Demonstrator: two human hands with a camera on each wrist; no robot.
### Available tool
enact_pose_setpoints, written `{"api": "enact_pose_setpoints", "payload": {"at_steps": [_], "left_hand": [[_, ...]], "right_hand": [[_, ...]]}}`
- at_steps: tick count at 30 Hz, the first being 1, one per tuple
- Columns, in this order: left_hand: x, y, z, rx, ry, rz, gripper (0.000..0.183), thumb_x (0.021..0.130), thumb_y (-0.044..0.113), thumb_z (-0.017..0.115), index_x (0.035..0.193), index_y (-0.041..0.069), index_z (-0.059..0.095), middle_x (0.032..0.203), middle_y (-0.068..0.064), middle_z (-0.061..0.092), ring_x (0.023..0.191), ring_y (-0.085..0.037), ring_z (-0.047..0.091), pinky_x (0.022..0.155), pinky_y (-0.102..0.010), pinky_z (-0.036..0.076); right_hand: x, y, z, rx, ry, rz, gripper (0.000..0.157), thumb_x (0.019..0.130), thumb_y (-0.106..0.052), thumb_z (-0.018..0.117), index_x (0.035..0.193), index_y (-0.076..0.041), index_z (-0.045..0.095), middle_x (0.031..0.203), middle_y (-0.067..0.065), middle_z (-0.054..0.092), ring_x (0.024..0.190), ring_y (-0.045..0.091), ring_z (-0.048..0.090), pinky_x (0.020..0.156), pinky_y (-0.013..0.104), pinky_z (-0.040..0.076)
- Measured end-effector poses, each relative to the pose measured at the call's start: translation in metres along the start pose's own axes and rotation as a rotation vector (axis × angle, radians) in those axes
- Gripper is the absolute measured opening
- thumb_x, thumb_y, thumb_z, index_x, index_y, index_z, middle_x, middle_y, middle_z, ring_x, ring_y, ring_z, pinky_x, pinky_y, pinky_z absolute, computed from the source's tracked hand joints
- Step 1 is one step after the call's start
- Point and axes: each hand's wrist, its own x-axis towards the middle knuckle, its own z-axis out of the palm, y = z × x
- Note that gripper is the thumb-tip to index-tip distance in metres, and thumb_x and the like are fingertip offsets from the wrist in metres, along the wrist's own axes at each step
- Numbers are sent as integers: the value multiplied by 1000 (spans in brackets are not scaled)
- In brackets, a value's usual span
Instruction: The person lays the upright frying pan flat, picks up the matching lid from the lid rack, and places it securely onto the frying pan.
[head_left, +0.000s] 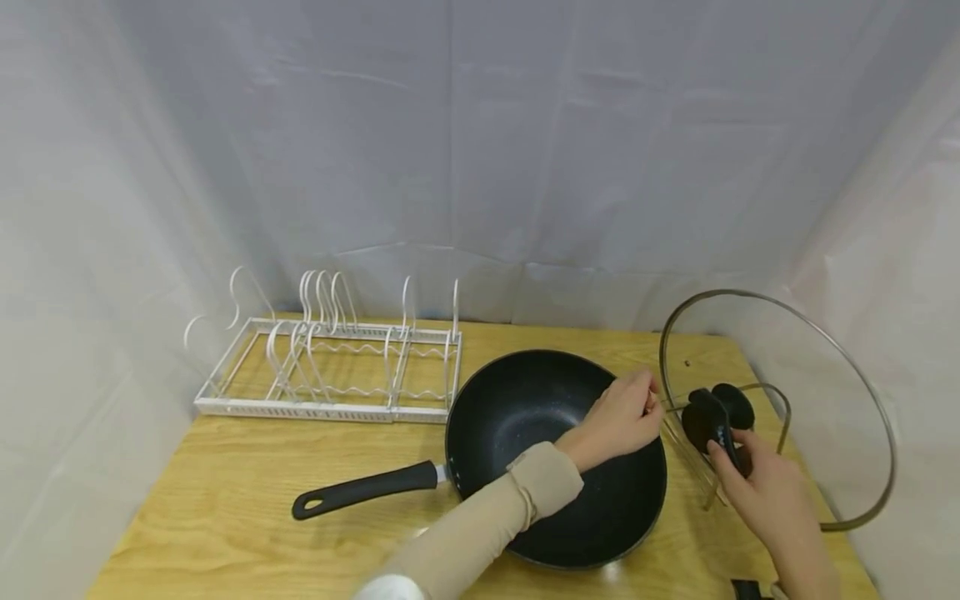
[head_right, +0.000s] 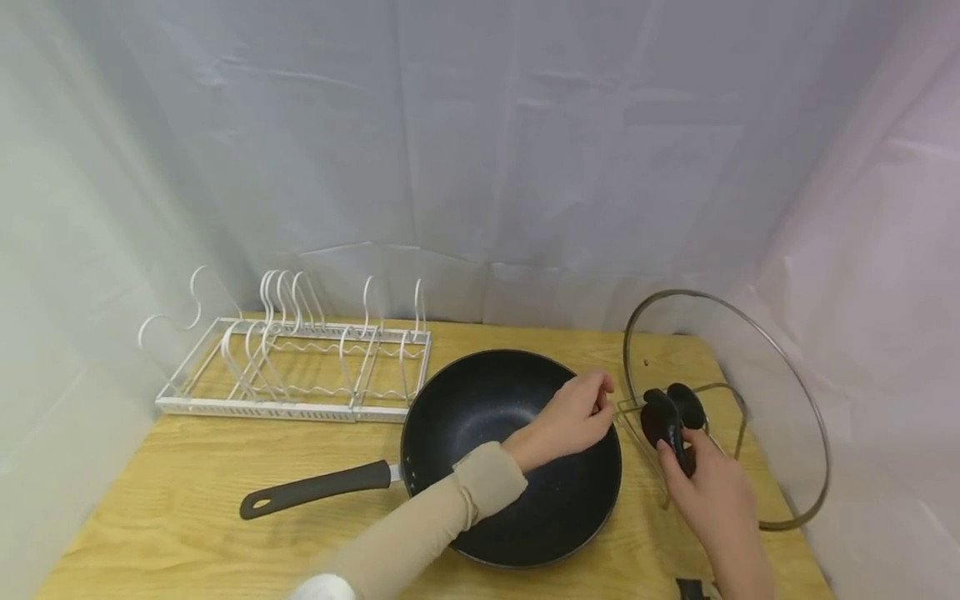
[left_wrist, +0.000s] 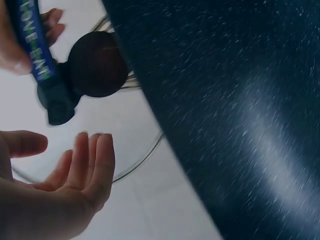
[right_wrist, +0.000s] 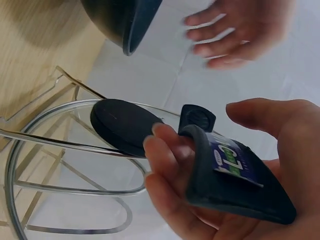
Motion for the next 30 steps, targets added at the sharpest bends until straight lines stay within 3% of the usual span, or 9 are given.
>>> {"api": "enact_pose_setpoints", "payload": {"at_steps": [5, 11, 13, 15, 17, 19, 22, 25, 30], "left_hand": [[10, -8, 22, 3, -39, -59, 24, 93, 13, 48, 116, 9, 54, 106, 2, 53, 88, -5, 51, 71, -14, 44], [18, -14, 44, -5, -27, -90, 35, 92, 5, 52, 126, 9, 53, 126, -4, 55, 91, -4, 56, 69, -12, 45], [20, -14, 51, 17, -18, -83, 37, 89, 3, 54, 126, 9, 55, 124, -3, 57, 88, -3, 57, 67, -11, 45], [22, -14, 57, 63, 0, -66, 39, 86, 1, 58, 124, 10, 57, 121, -1, 60, 96, -3, 58, 78, -14, 47], [25, -13, 63, 95, 15, -35, 42, 83, 0, 60, 124, 12, 59, 118, 2, 63, 97, -3, 59, 93, -24, 46], [27, -12, 68, 139, 37, -5, 46, 81, -1, 62, 124, 15, 59, 114, 6, 65, 103, -2, 58, 105, -37, 37], [29, -12, 75, 171, 58, 18, 50, 80, -1, 62, 125, 19, 59, 109, 9, 66, 102, 1, 58, 110, -49, 27], [29, -13, 78, 218, 68, 5, 51, 81, 0, 63, 127, 22, 58, 106, 10, 67, 102, 1, 59, 111, -47, 25], [33, -14, 84, 374, 46, -21, 48, 84, 7, 65, 127, 27, 58, 94, 12, 69, 97, 0, 62, 114, -39, 21]], "right_hand": [[4, 2, -6, 106, -158, 62, 51, 97, -41, 47, 119, 4, 54, 69, 3, 61, 54, 13, 52, 48, 27, 39], [10, 6, -5, 371, -307, 136, 49, 98, -42, 45, 111, 4, 54, 70, 8, 64, 56, 19, 60, 52, 30, 49], [12, 7, -4, 438, -330, 151, 47, 98, -40, 45, 108, 5, 53, 71, 10, 64, 57, 23, 60, 52, 33, 51], [13, 9, -3, 488, -350, 169, 46, 99, -39, 45, 107, 6, 51, 72, 12, 63, 57, 24, 60, 52, 34, 52], [14, 10, -2, 523, -381, 190, 44, 99, -38, 44, 103, 5, 51, 72, 13, 63, 56, 23, 60, 52, 35, 53], [15, 12, -2, 553, -425, 211, 44, 99, -39, 44, 100, 5, 51, 71, 13, 63, 55, 23, 60, 51, 36, 53], [16, 14, -3, 570, -487, 222, 45, 98, -41, 44, 88, 3, 52, 65, 11, 60, 48, 20, 56, 48, 37, 52], [16, 16, -3, 570, -522, 197, 47, 99, -40, 43, 80, 2, 51, 58, 6, 52, 42, 15, 47, 42, 36, 46], [13, 16, 0, 568, -507, 192, 43, 100, -32, 43, 103, 9, 53, 54, 0, 44, 39, 8, 37, 36, 30, 39]]}}
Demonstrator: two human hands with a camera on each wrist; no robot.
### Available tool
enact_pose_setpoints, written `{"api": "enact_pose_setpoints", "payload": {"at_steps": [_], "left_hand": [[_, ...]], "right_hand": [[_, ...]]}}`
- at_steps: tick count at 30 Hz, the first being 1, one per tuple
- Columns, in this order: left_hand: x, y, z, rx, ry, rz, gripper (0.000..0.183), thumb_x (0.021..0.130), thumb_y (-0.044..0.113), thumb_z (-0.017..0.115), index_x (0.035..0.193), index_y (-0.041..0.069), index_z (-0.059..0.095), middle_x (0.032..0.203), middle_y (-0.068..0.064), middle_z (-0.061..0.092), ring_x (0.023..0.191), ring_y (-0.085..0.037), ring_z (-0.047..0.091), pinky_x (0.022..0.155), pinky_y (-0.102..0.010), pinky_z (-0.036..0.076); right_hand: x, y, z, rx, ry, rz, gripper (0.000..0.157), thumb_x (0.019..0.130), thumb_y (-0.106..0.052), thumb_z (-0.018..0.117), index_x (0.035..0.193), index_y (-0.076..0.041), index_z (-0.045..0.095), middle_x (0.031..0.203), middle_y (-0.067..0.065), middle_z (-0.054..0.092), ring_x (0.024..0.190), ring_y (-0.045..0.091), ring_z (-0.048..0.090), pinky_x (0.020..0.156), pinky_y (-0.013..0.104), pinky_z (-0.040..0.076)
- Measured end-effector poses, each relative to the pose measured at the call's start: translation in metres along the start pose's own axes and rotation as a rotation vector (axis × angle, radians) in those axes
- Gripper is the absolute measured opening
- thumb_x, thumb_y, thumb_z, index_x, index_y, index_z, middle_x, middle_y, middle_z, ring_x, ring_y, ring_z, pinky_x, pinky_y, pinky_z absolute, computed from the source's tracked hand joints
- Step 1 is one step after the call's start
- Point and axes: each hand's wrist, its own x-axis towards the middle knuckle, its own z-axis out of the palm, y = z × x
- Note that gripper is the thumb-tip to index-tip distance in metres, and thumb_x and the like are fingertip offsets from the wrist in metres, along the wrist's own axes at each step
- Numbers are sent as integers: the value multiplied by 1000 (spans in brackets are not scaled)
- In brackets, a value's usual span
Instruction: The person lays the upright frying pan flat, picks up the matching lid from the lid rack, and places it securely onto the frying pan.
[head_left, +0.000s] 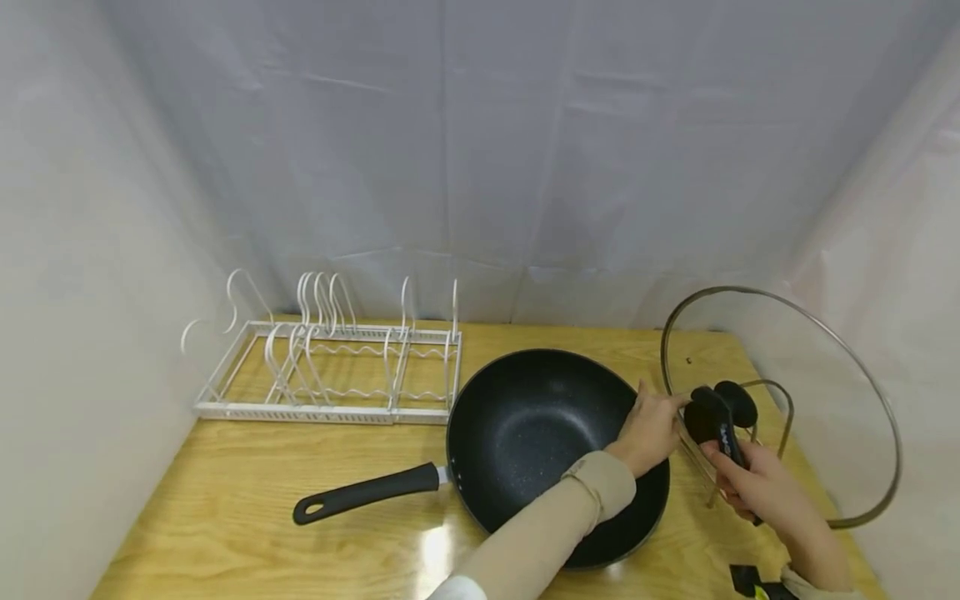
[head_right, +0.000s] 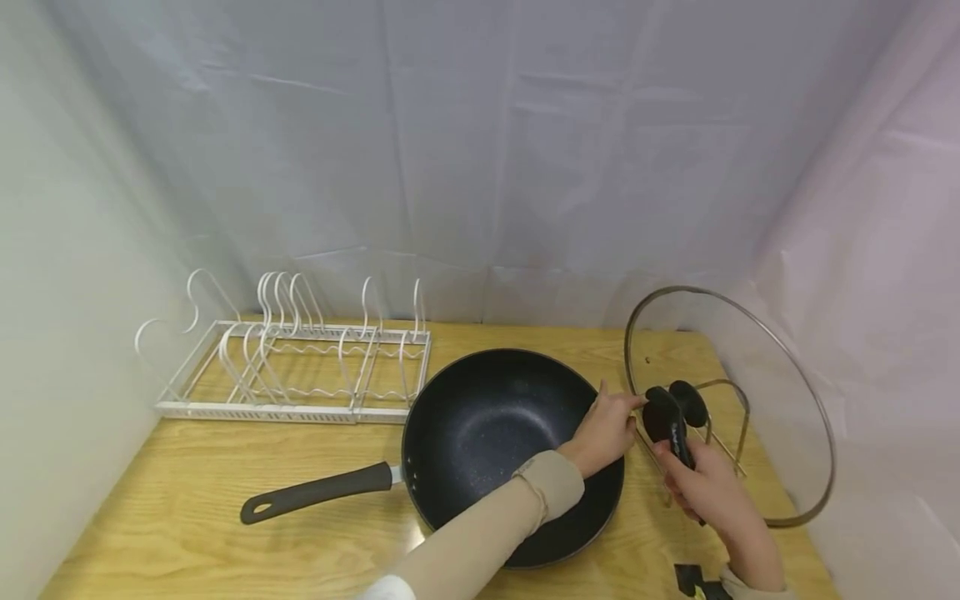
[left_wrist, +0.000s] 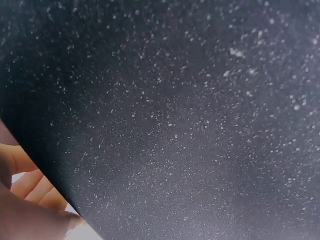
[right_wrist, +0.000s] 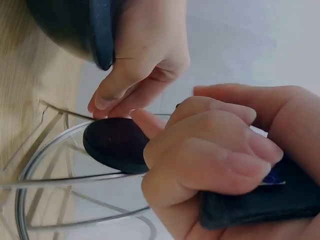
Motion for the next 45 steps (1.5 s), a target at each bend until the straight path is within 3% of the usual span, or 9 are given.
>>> {"api": "enact_pose_setpoints", "payload": {"at_steps": [2, 6, 10, 13, 16, 22, 27, 33, 45], "left_hand": [[2, 1, 1, 35, -14, -20, 45, 85, 10, 65, 125, 30, 60, 91, 12, 69, 98, -3, 62, 114, -36, 21], [7, 4, 2, 44, -28, -91, 36, 87, 13, 63, 118, 33, 64, 98, 11, 69, 117, -17, 54, 107, -29, 34], [11, 6, 4, 111, -21, -131, 20, 88, 21, 65, 103, 34, 69, 94, 14, 69, 112, -12, 57, 107, -24, 32], [14, 6, 6, 176, -13, -119, 15, 86, 23, 68, 95, 35, 70, 84, 16, 69, 91, -1, 63, 112, -22, 20], [16, 6, 7, 200, -16, -110, 18, 85, 21, 70, 96, 36, 69, 83, 17, 69, 93, 1, 62, 111, -21, 23], [17, 7, 5, 206, -51, -103, 25, 86, 22, 69, 105, 38, 67, 94, 19, 68, 106, -1, 57, 110, -20, 23], [18, 8, 6, 248, -76, -89, 24, 87, 22, 68, 104, 38, 67, 95, 17, 68, 98, 2, 60, 113, -21, 17], [20, 10, 6, 306, -120, -98, 10, 88, 23, 66, 93, 31, 69, 87, 14, 68, 95, 0, 61, 112, -20, 17], [21, 5, 8, 287, -95, -70, 11, 88, 22, 67, 95, 30, 67, 83, 14, 69, 88, 0, 63, 112, -20, 19]], "right_hand": [[-1, 0, 2, -37, 34, 1, 41, 101, -27, 43, 115, 11, 49, 53, 1, 45, 38, 9, 37, 35, 29, 39], [-3, 0, 5, -156, 112, 10, 37, 99, -19, 43, 118, 12, 49, 53, 5, 49, 38, 12, 42, 36, 30, 41], [-4, -2, 10, -252, 186, -9, 37, 98, -17, 46, 117, 13, 52, 54, 6, 53, 39, 16, 47, 37, 30, 42], [-5, -4, 12, -331, 246, -38, 28, 96, -18, 50, 97, 9, 61, 52, 4, 53, 40, 17, 48, 38, 29, 41], [-7, -4, 14, -385, 294, -76, 26, 94, -17, 53, 75, 0, 60, 51, 2, 52, 40, 15, 46, 40, 27, 39], [-8, -3, 17, -408, 377, -151, 26, 92, -14, 57, 67, -5, 57, 48, -1, 49, 37, 12, 42, 39, 25, 36], [-10, -4, 17, -433, 419, -178, 26, 91, -14, 59, 68, -4, 58, 49, -1, 49, 37, 10, 41, 37, 25, 36], [-13, -9, 16, -508, 506, -296, 18, 87, -7, 63, 69, -3, 60, 52, -1, 46, 40, 7, 35, 38, 24, 32], [-18, -26, 11, -524, 547, -346, 27, 88, -10, 62, 62, -9, 55, 50, -4, 47, 36, 4, 30, 36, 23, 28]]}}
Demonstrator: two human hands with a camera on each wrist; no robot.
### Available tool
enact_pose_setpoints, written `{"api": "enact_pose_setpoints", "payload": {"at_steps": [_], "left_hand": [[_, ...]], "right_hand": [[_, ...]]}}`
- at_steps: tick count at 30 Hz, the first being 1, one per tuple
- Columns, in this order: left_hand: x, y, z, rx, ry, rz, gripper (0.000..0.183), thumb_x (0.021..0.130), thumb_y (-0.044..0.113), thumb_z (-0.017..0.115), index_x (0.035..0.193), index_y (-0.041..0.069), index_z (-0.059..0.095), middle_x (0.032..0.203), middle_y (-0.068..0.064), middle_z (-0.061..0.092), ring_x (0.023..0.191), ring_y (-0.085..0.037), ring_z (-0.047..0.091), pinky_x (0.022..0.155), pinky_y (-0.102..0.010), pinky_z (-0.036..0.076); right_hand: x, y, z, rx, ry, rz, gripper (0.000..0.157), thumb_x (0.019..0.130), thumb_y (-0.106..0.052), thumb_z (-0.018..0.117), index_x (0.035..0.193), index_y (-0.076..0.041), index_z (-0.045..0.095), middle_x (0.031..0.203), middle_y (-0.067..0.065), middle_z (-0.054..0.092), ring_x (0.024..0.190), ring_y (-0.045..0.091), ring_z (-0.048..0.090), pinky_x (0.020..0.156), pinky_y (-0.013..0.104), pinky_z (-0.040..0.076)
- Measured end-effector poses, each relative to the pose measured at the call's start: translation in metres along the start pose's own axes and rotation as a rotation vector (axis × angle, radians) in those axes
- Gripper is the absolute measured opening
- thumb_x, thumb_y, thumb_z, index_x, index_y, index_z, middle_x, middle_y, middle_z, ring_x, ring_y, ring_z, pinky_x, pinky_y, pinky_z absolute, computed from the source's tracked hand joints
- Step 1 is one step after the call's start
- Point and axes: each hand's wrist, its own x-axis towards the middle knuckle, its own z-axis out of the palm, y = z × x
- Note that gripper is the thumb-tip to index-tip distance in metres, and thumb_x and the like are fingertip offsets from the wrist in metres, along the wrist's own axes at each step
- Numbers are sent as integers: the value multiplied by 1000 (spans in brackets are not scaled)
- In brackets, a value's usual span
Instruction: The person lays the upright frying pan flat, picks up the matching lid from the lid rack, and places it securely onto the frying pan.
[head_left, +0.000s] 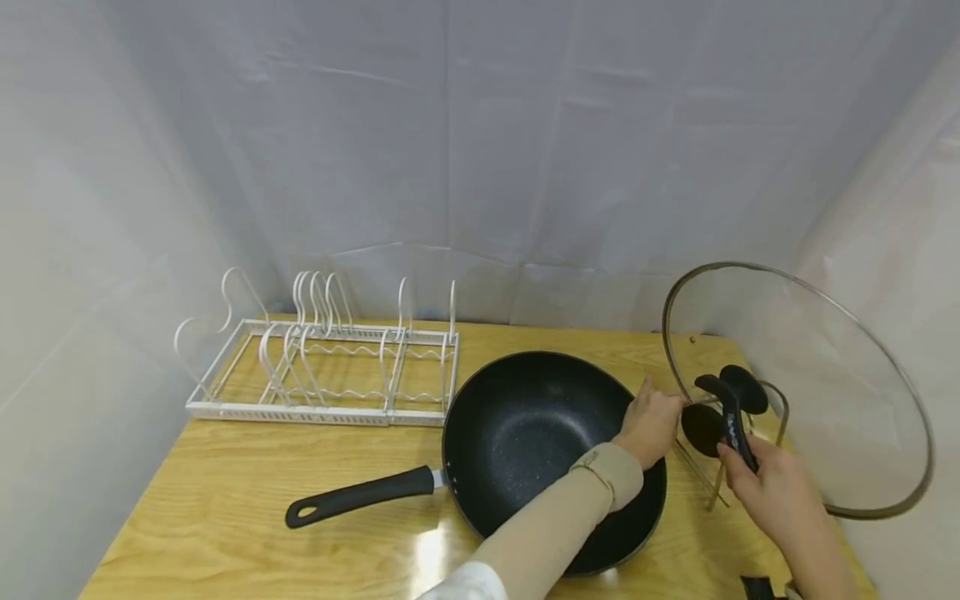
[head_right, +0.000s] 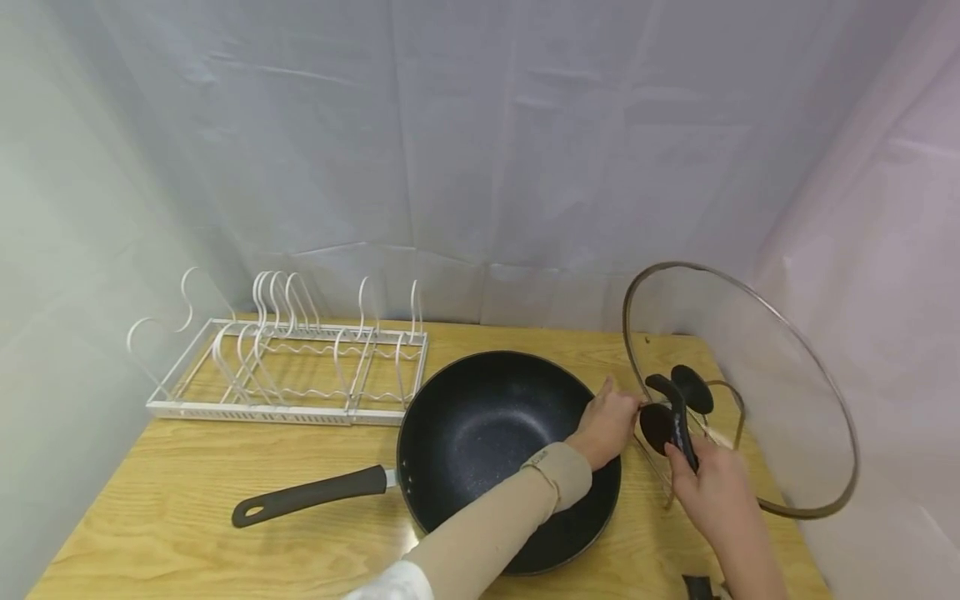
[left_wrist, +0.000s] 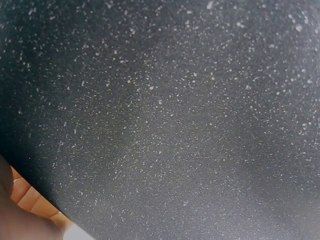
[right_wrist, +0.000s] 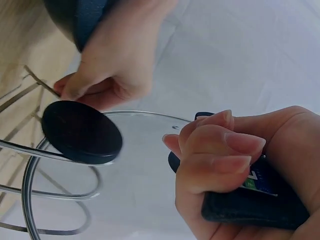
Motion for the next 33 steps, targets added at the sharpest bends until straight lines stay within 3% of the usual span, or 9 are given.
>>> {"api": "enact_pose_setpoints", "payload": {"at_steps": [7, 13, 17, 23, 28, 33], "left_hand": [[2, 1, 0, -22, -48, -16, 19, 86, 22, 69, 102, 32, 66, 87, 15, 68, 92, 1, 62, 112, -20, 17], [2, 0, 0, -23, -50, -8, 15, 86, 21, 69, 97, 31, 65, 82, 16, 67, 88, 2, 63, 113, -19, 14], [1, -1, 0, -18, -49, -1, 17, 87, 22, 68, 101, 30, 63, 88, 15, 67, 92, 1, 62, 113, -20, 14], [-1, 1, 4, -18, -22, 18, 14, 90, 24, 63, 102, 25, 58, 91, 11, 66, 90, -3, 63, 114, -25, 14], [-4, 0, 3, -25, -17, 33, 15, 91, 26, 61, 106, 24, 58, 89, 9, 65, 83, -4, 64, 114, -25, 16], [-8, -3, -3, -40, -2, 59, 20, 91, 28, 59, 110, 21, 59, 87, 8, 64, 83, -6, 62, 108, -24, 30]], "right_hand": [[3, -10, -10, -7, 23, -33, 24, 90, -8, 60, 66, -7, 55, 51, -3, 46, 36, 3, 29, 36, 23, 28], [2, -20, -19, -7, 94, -75, 19, 87, -6, 64, 69, -5, 58, 50, -3, 44, 38, 2, 28, 36, 22, 26], [-1, -29, -29, -13, 94, -34, 25, 89, -9, 62, 66, -7, 54, 49, -2, 45, 36, 3, 28, 36, 22, 25], [-8, -43, -41, -2, 114, 14, 18, 90, -12, 61, 73, -6, 59, 49, -3, 46, 34, 2, 26, 35, 23, 24], [-12, -49, -47, 20, 198, -48, 20, 86, -6, 65, 68, -9, 57, 49, -5, 47, 34, -3, 24, 35, 20, 21], [-14, -53, -49, 51, 296, -175, 20, 79, 2, 68, 66, -8, 58, 48, -6, 48, 34, -7, 23, 34, 16, 19]]}}
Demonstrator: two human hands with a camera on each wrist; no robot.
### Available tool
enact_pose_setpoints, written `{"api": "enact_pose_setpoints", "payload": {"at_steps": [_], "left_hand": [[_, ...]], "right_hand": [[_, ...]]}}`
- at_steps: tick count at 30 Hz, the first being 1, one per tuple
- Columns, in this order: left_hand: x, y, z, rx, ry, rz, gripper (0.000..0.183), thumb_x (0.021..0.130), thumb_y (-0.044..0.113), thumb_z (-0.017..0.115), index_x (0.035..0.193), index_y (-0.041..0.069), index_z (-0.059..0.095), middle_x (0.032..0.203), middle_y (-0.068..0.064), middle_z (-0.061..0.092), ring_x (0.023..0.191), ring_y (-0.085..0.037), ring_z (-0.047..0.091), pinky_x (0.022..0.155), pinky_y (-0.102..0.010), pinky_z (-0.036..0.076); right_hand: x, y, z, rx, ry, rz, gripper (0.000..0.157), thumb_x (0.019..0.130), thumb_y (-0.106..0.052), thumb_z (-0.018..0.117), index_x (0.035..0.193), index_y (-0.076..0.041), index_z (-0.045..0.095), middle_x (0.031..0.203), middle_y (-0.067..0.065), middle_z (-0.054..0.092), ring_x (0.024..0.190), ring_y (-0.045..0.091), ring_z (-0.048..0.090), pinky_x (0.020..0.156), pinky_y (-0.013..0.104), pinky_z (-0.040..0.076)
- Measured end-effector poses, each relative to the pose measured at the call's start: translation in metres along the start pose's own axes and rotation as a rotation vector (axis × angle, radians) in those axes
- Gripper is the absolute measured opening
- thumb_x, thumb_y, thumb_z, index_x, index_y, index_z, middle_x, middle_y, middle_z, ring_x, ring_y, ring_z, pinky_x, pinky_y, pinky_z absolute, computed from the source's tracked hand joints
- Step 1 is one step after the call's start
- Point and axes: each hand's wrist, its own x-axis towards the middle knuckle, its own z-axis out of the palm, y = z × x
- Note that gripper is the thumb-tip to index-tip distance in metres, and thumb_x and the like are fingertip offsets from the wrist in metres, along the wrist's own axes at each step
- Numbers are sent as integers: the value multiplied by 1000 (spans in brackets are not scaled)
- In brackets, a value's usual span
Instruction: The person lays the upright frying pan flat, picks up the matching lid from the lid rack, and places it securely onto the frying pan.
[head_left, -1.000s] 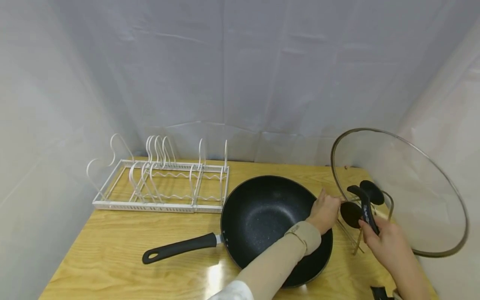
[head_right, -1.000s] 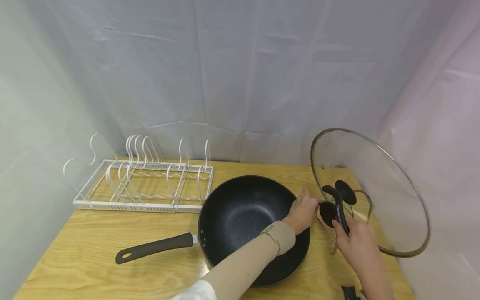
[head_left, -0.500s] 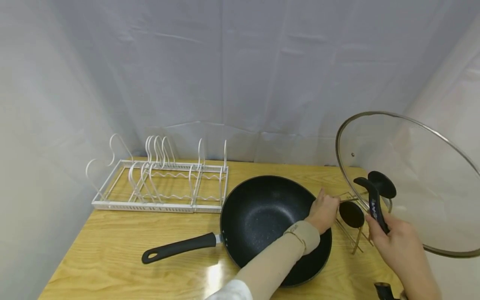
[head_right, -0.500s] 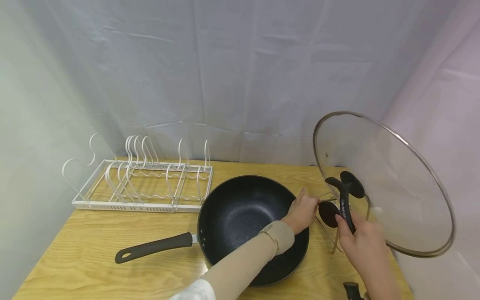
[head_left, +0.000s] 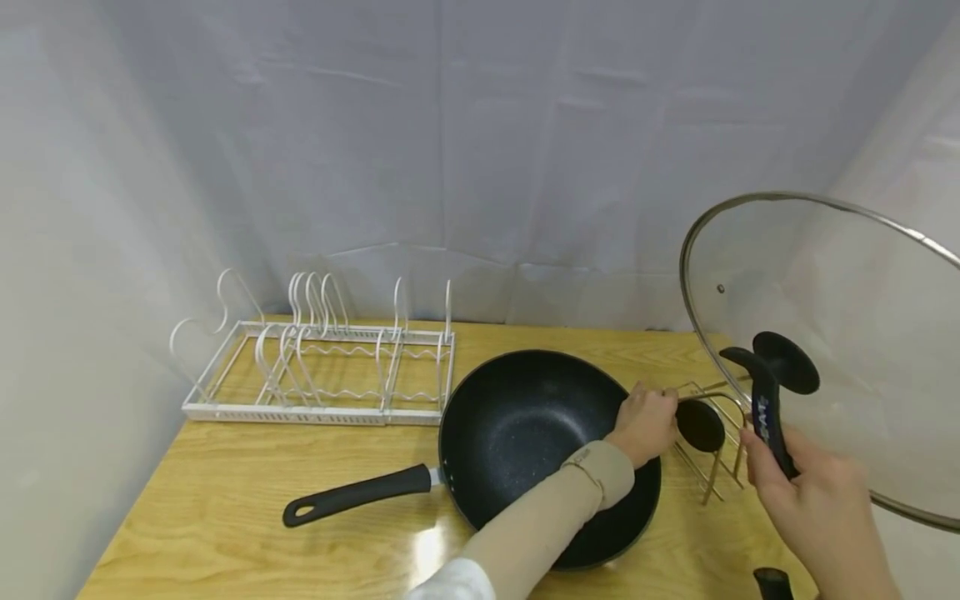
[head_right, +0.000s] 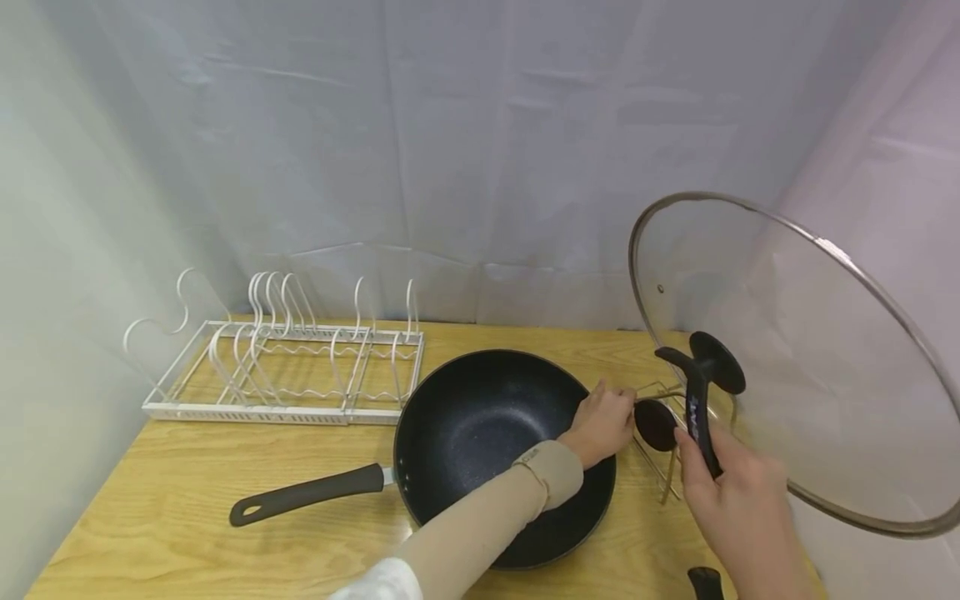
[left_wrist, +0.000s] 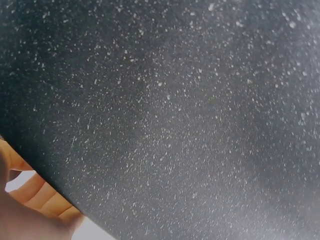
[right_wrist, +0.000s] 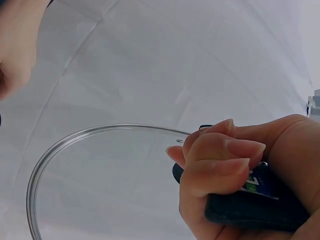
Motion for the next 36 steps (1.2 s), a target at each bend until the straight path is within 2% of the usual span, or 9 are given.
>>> {"api": "enact_pose_setpoints", "payload": {"at_steps": [4, 8, 12, 16, 25, 29, 32, 36], "left_hand": [[-3, -3, -5, -8, 20, 27, 23, 91, 28, 58, 113, 19, 59, 91, 6, 63, 85, -9, 61, 91, -22, 44], [-5, -7, -14, -14, 15, 30, 28, 92, 29, 56, 118, 19, 57, 97, 5, 62, 87, -10, 58, 78, -21, 48], [-5, -13, -23, -5, 28, 41, 25, 94, 30, 54, 116, 19, 58, 95, 5, 62, 85, -11, 57, 77, -22, 48], [-6, -17, -36, -4, 36, 56, 23, 95, 29, 52, 115, 19, 58, 94, 4, 62, 81, -12, 57, 71, -22, 48], [-18, -21, -67, 36, 33, 107, 28, 97, 27, 45, 122, 19, 55, 104, 2, 61, 88, -14, 58, 75, -25, 50], [-29, -27, -83, 32, 34, 119, 31, 97, 26, 44, 126, 19, 54, 111, 0, 61, 95, -17, 58, 79, -27, 50], [-37, -33, -92, 33, 22, 100, 35, 98, 26, 43, 130, 18, 52, 116, -2, 60, 103, -20, 57, 86, -31, 49], [-48, -44, -100, 30, 39, 71, 32, 98, 25, 41, 126, 17, 53, 112, -2, 60, 99, -21, 58, 85, -34, 49]], "right_hand": [[1, -5, -3, 18, 31, -42, 20, 78, 3, 69, 65, -9, 58, 48, -8, 48, 35, -7, 25, 34, 15, 18], [-1, -10, -5, 30, 31, -46, 21, 78, 3, 69, 65, -10, 58, 48, -9, 48, 35, -7, 27, 34, 14, 19], [-2, -13, -7, 40, 37, -71, 22, 76, 6, 70, 66, -9, 58, 50, -9, 48, 35, -7, 28, 35, 13, 20], [-4, -15, -9, 50, 39, -68, 24, 75, 6, 70, 64, -11, 57, 50, -10, 47, 36, -7, 29, 35, 12, 21], [-7, -23, -12, 55, 20, -51, 13, 77, 6, 69, 73, -3, 62, 53, -11, 48, 36, -7, 32, 35, 13, 27], [-8, -27, -14, 50, 20, -37, 23, 77, 5, 70, 66, -11, 58, 51, -12, 44, 35, -7, 27, 35, 12, 22], [-9, -30, -15, 47, 16, -21, 28, 78, 3, 70, 63, -15, 55, 49, -13, 42, 34, -7, 25, 36, 12, 20], [-10, -32, -16, 59, 21, -12, 26, 78, 2, 71, 64, -14, 56, 50, -12, 43, 35, -7, 28, 36, 12, 21]]}}
